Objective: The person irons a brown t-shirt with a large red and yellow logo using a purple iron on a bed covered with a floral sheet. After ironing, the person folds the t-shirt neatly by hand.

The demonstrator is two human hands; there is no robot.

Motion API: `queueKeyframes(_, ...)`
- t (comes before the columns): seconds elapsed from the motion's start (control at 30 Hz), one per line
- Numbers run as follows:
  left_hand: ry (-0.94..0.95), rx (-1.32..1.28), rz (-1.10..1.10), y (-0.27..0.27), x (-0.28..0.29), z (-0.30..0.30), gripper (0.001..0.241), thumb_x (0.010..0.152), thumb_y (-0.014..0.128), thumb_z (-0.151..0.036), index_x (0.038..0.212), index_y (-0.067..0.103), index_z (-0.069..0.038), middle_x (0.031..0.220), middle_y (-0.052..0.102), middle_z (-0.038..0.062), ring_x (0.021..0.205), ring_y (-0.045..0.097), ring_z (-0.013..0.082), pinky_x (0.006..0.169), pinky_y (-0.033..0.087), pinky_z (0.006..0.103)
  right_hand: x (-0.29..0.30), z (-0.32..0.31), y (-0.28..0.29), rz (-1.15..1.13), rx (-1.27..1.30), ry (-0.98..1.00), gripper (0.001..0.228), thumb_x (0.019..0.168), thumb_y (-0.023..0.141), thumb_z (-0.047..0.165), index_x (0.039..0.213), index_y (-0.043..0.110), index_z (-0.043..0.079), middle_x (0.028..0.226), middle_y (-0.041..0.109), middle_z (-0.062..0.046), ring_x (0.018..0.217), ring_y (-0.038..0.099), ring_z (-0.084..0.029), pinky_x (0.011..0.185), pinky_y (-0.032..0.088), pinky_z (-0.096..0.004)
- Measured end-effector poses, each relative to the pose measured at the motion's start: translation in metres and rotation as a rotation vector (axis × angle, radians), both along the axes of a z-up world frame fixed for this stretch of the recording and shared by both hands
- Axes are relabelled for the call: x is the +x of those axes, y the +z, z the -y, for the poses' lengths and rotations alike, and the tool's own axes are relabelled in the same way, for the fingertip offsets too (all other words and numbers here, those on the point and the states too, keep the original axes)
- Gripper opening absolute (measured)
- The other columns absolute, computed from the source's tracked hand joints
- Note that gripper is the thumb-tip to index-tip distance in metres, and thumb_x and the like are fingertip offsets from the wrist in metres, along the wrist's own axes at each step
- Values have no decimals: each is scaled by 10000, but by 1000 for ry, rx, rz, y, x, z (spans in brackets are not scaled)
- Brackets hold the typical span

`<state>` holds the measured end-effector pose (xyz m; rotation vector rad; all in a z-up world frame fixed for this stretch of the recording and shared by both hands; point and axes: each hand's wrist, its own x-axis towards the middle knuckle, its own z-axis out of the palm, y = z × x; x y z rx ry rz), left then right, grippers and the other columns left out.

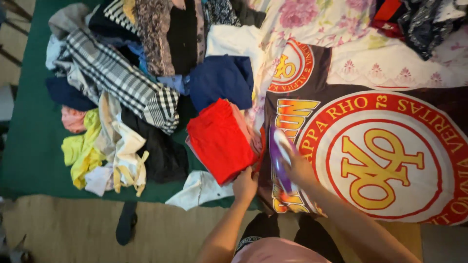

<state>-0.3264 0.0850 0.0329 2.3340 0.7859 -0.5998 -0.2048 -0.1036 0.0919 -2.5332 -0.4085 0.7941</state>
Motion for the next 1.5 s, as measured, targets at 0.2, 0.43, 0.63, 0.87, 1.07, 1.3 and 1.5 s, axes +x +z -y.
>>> queueKeyframes(0.2, -107, 45, -38, -17, 1, -7, 277, 1003, 552, -460, 1051, 605, -193, 1009, 753, 151, 995, 734, 397, 859, 577, 542, -20, -2, -4, 3, -54, -34, 593, 1021, 464, 457, 1577, 264, 506, 1224, 691, -246, 1056, 713, -461, 971, 582, -535)
queueKeyframes(0.43, -126, -64, -78, 9, 6, -15, 276, 998, 556, -377, 1217, 626, -222, 1082, 743, 164, 1073, 710, 418, 921, 565, 551, 49, -44, 7, 67, 28, -95, 580, 1047, 452, 404, 1589, 249, 436, 1202, 671, -295, 1066, 686, -502, 975, 544, -582)
queueKeyframes(0.63, -163, 13, -138, -4, 13, -13, 331, 1011, 524, -423, 1183, 633, -161, 1062, 744, 172, 1034, 729, 397, 895, 585, 519, -8, -10, 3, 34, -51, -33, 591, 1012, 468, 473, 1557, 247, 540, 1440, 579, -166, 1058, 710, -458, 987, 573, -543)
queueKeyframes(0.87, -209, 104, -34, 35, 15, -5, 198, 1007, 555, -349, 1092, 589, -174, 1079, 714, 149, 982, 723, 381, 826, 587, 509, -13, 21, 49, -85, -33, -47, 591, 964, 511, 524, 1517, 309, 579, 1152, 744, -175, 1049, 725, -407, 990, 577, -519)
queueKeyframes(1.07, -399, 178, 431, 68, 49, 41, 344, 834, 675, -165, 1155, 561, -120, 1218, 565, 136, 1013, 626, 420, 789, 566, 518, 65, 26, 43, -132, -88, -28, 589, 1055, 418, 427, 1599, 197, 467, 1086, 719, -190, 890, 739, -302, 767, 616, -396)
queueKeyframes(1.3, -346, 36, 47, -30, 118, 72, 670, 941, 626, -137, 1541, 382, 36, 1586, 347, 318, 1280, 549, 537, 963, 569, 586, 96, 39, 48, -44, -102, 89, 610, 1038, 467, 383, 1582, 207, 476, 1135, 705, -272, 1110, 703, -442, 1034, 550, -522)
queueKeyframes(1.5, -330, 96, -35, -54, 115, 82, 946, 733, 768, -149, 1564, 332, -32, 1639, 280, 251, 1499, 324, 438, 1089, 492, 553, 107, 40, 55, -69, -5, 153, 543, 1046, 431, 398, 1569, 290, 437, 1126, 713, -288, 1098, 704, -456, 1007, 565, -525)
